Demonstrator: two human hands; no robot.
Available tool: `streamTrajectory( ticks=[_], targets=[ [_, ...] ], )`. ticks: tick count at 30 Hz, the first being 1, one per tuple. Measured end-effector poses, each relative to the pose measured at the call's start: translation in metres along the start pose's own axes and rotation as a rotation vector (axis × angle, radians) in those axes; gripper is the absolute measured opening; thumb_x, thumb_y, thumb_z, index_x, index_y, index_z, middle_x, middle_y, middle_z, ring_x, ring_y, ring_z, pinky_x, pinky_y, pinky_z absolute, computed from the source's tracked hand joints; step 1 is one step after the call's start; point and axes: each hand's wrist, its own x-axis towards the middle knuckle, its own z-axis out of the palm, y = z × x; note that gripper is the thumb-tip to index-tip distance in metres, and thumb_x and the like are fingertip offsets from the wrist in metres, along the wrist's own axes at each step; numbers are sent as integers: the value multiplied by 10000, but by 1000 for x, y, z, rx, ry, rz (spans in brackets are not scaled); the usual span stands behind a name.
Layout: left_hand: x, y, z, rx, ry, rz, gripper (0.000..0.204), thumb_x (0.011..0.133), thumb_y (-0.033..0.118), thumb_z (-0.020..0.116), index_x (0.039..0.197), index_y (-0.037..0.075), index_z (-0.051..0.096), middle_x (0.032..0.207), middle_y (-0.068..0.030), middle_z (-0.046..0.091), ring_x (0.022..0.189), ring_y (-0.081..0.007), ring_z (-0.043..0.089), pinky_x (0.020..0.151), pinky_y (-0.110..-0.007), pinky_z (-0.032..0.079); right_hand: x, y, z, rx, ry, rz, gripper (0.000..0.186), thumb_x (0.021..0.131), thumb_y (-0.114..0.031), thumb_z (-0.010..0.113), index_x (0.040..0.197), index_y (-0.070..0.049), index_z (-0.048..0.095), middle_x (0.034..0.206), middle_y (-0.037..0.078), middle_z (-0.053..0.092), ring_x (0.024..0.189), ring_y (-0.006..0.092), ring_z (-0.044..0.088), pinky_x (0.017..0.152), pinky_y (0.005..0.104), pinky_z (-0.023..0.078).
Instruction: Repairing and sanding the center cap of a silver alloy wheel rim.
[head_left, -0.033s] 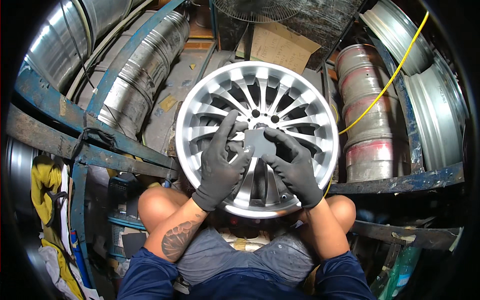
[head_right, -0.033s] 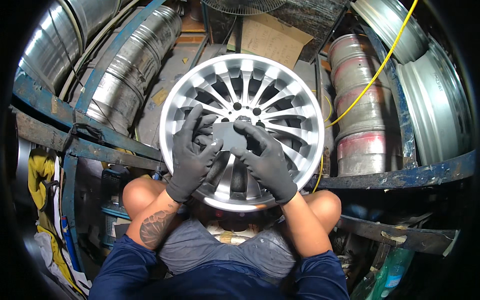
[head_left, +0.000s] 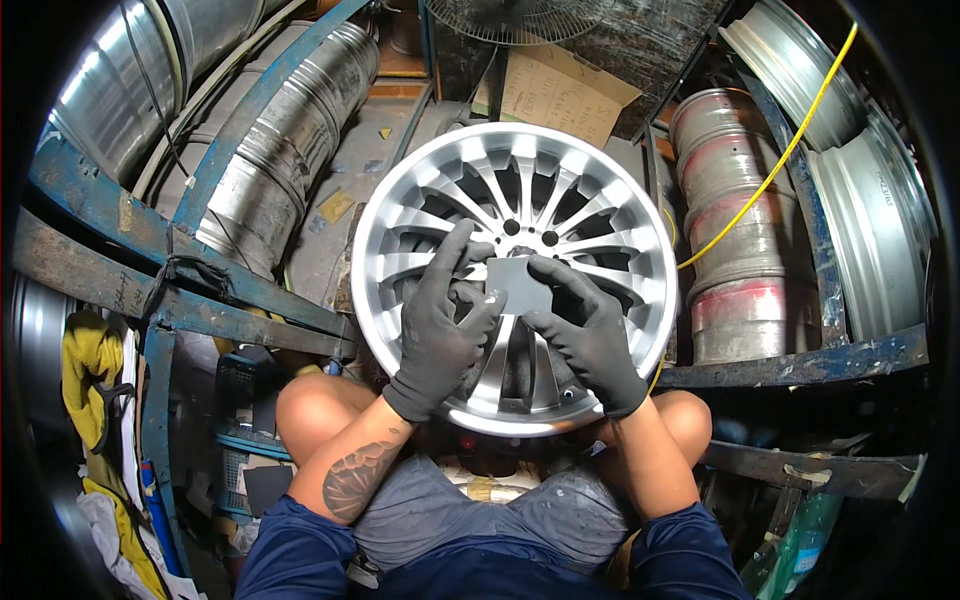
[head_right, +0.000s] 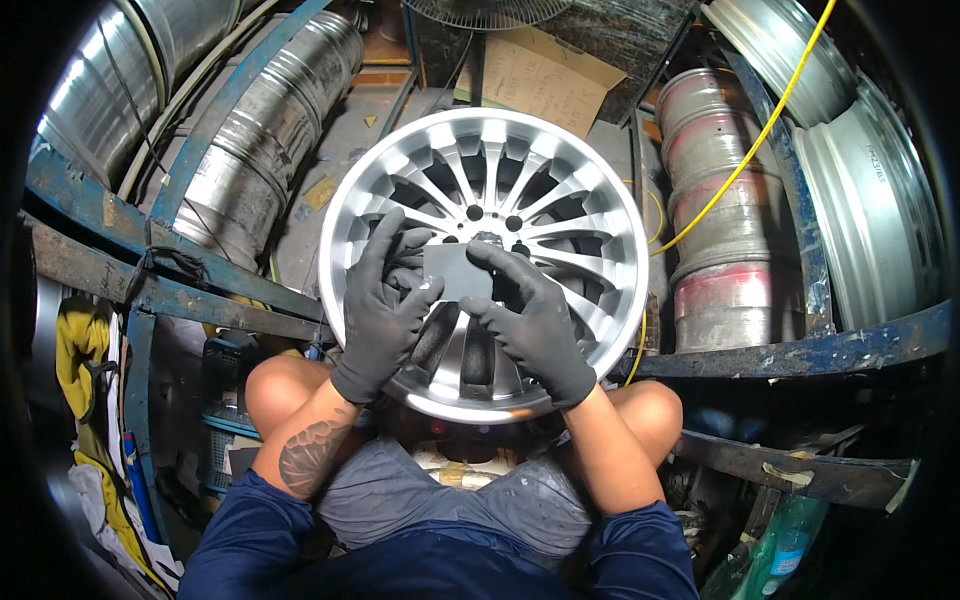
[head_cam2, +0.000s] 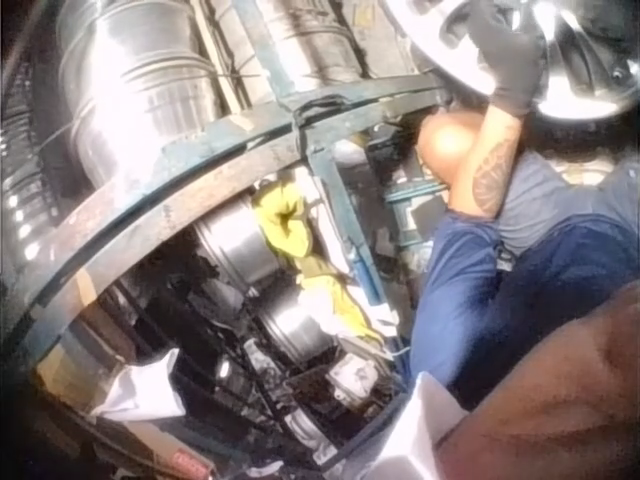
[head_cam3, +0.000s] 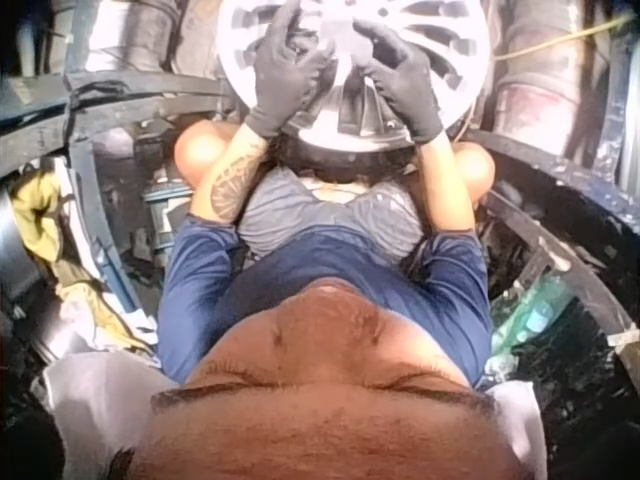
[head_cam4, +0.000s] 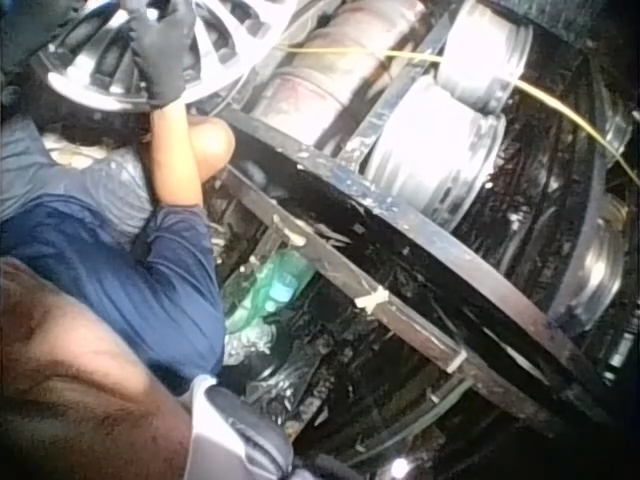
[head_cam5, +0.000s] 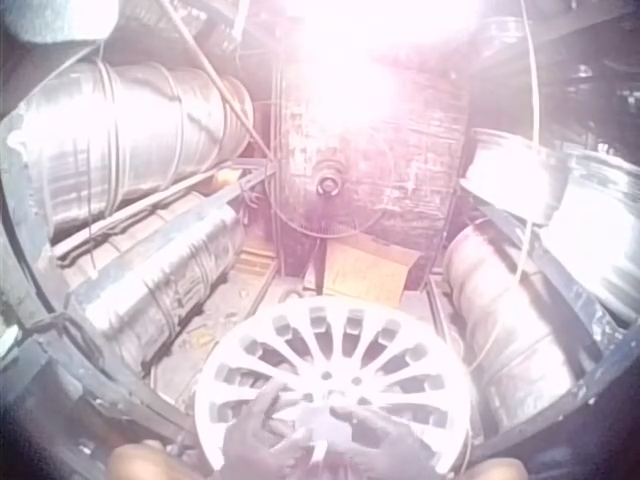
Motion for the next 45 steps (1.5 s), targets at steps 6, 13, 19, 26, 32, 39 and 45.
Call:
streamTrajectory(
  ticks=[6, 13, 19, 26, 32, 39, 45],
  targets=[
    [13, 7, -14, -442, -129, -360, 560, 916, 89, 729, 1410, -11, 485, 1184, -101, 625, 985, -117, 636, 860, -240, 539, -1, -5, -14, 252, -94, 162, 337, 950, -112, 688, 1268, -5, 668, 1175, 94, 717, 1083, 134, 653, 985, 279, 496],
    [10, -1, -21, -428, -418, -687, 268, 1007, 137, 591, 1229, -6, 635, 1074, -37, 677, 935, -91, 648, 814, -231, 540, 8, -10, 2, -287, 36, -211, 181, 863, -113, 739, 1034, -56, 759, 1017, 139, 723, 904, 182, 665, 808, 347, 514],
    [5, 8, -7, 145, -62, -180, 221, 982, 202, 641, 1037, -2, 704, 887, -66, 714, 719, -75, 634, 646, -250, 505, 6, -6, 16, -170, 42, 18, 224, 931, -180, 693, 1075, -15, 737, 943, 110, 752, 815, 165, 719, 741, 278, 550],
    [9, 9, -13, 341, -89, 116, 130, 946, 107, 682, 978, -9, 733, 874, -101, 738, 761, -120, 681, 694, -256, 540, 7, -2, 13, 28, -19, 99, 229, 963, -192, 667, 1069, -5, 744, 881, 82, 747, 766, 93, 675, 711, 240, 529],
    [8, 15, -18, 255, -179, 43, 116, 933, 70, 687, 1001, -15, 725, 908, -94, 747, 812, -119, 692, 732, -258, 550, 2, -6, 15, -205, 19, -126, 187, 959, -184, 672, 1041, -36, 751, 914, 95, 760, 760, 138, 712, 690, 268, 545],
    [10, 2, -18, 34, -196, 16, 116, 862, -23, 718, 977, -14, 706, 971, -95, 729, 864, -122, 688, 796, -254, 547, 5, 0, 10, -107, -40, -83, 177, 936, -147, 700, 1061, -28, 732, 971, 104, 740, 851, 153, 704, 764, 275, 543],
    [6, 3, -21, -95, -205, -116, 177, 865, -75, 698, 1030, -23, 660, 1037, -95, 690, 967, -133, 657, 870, -262, 544, 7, 5, 15, -200, -11, -19, 159, 910, -137, 678, 1018, -32, 731, 846, 99, 711, 741, 196, 688, 694, 299, 527]
  ],
)
